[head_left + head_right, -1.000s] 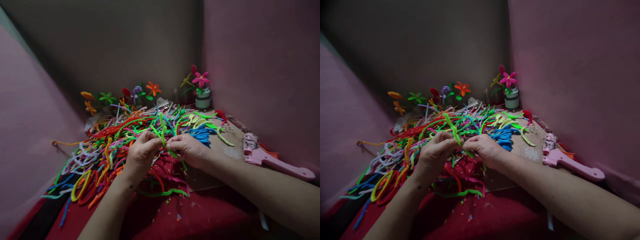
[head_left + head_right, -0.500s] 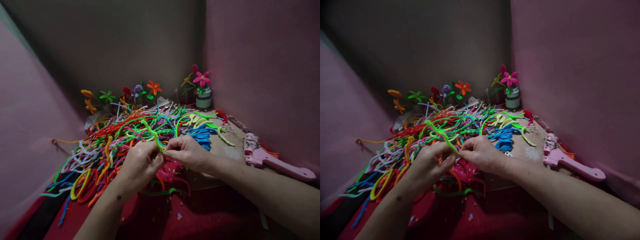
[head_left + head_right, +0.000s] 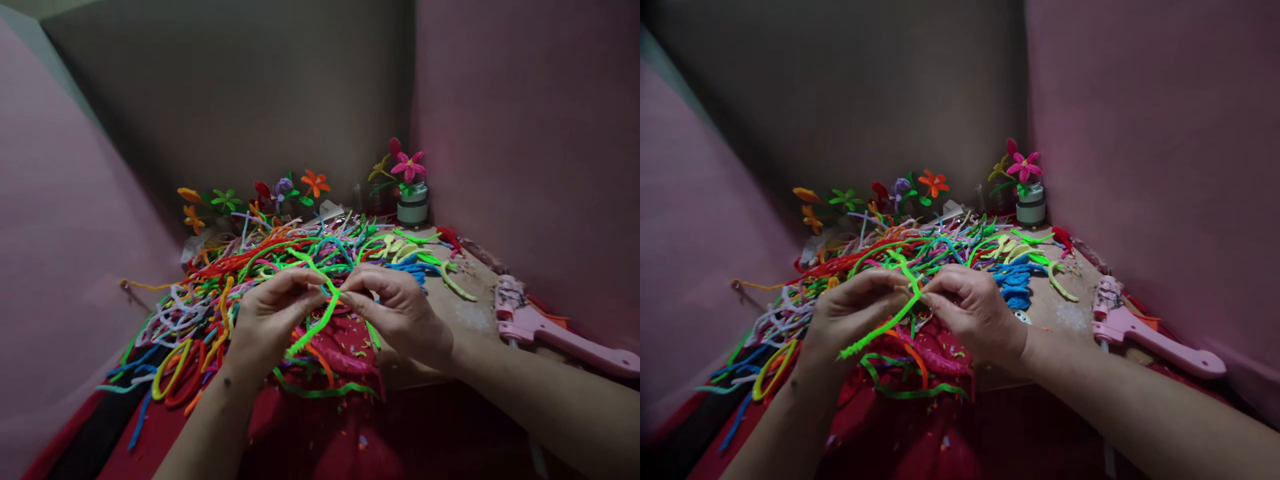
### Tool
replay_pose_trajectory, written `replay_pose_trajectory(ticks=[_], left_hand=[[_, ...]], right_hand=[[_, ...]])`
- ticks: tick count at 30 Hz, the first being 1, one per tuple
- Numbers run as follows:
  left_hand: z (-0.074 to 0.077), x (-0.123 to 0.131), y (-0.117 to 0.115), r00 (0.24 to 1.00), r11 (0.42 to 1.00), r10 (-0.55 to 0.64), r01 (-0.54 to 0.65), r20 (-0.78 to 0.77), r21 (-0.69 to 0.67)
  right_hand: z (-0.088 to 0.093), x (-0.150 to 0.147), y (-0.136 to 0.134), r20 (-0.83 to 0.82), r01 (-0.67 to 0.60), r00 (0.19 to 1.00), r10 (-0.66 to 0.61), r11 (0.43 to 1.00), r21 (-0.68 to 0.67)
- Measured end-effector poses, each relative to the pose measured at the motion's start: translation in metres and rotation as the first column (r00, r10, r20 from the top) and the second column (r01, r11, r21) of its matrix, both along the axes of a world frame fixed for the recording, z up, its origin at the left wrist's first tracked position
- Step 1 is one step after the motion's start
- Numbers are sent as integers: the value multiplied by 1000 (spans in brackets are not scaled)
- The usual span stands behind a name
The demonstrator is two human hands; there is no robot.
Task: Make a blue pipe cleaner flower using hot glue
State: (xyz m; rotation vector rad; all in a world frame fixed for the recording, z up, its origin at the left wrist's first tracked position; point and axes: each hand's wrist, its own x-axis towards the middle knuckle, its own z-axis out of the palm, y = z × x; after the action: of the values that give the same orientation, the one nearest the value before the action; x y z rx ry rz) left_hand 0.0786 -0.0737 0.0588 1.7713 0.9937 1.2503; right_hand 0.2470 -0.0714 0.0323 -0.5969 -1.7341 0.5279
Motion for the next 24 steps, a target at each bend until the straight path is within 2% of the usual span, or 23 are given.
replay_pose_trajectory(ticks=[2,4,6,8,9,11,13,14,16,17,19,21,22,24], left_hand=[[1,-4,0,989,952,0,47,-151,304],[1,-8,1,954,864,49,108,-297,492],[3,-9,-1,909,794,138,136,-394,592],[7,-7,-5,873,773,170,168,-456,611],[8,-5,-8,862,788,160,181,-480,588],[10,-2,-14,853,872,112,161,-510,462],[10,1,-19,865,968,42,88,-499,234],[8,1,-19,881,993,2,53,-473,102],[5,0,-19,920,993,-77,34,-383,-117],[4,0,-17,936,983,-101,41,-338,-180],[3,-1,-14,953,977,-99,38,-288,-212],[3,-1,-11,955,986,-56,6,-291,-169],[4,-1,-10,953,990,-27,-16,-301,-139],[4,0,-8,947,995,21,-50,-321,-83]], right_hand=[[2,0,-1,-49,-71,997,65,989,-126],[3,0,-2,-68,-117,992,107,977,-180],[3,0,-4,-57,-139,990,130,972,-188],[3,0,-6,-32,-139,990,135,977,-161],[3,-1,-7,-19,-127,992,126,983,-135],[1,-1,-8,16,-85,996,87,994,-62],[-1,-2,-10,65,-39,997,36,998,42],[-3,-3,-10,91,-18,996,9,995,96],[-5,-4,-11,128,6,991,-28,985,172],[-6,-5,-11,132,10,991,-34,985,172],[-5,-5,-9,104,-2,995,-5,998,65],[-3,-5,-5,21,-82,996,87,982,-173],[-2,-5,-3,-39,-145,989,140,938,-315],[-2,-5,1,-160,-265,964,212,798,-541]])
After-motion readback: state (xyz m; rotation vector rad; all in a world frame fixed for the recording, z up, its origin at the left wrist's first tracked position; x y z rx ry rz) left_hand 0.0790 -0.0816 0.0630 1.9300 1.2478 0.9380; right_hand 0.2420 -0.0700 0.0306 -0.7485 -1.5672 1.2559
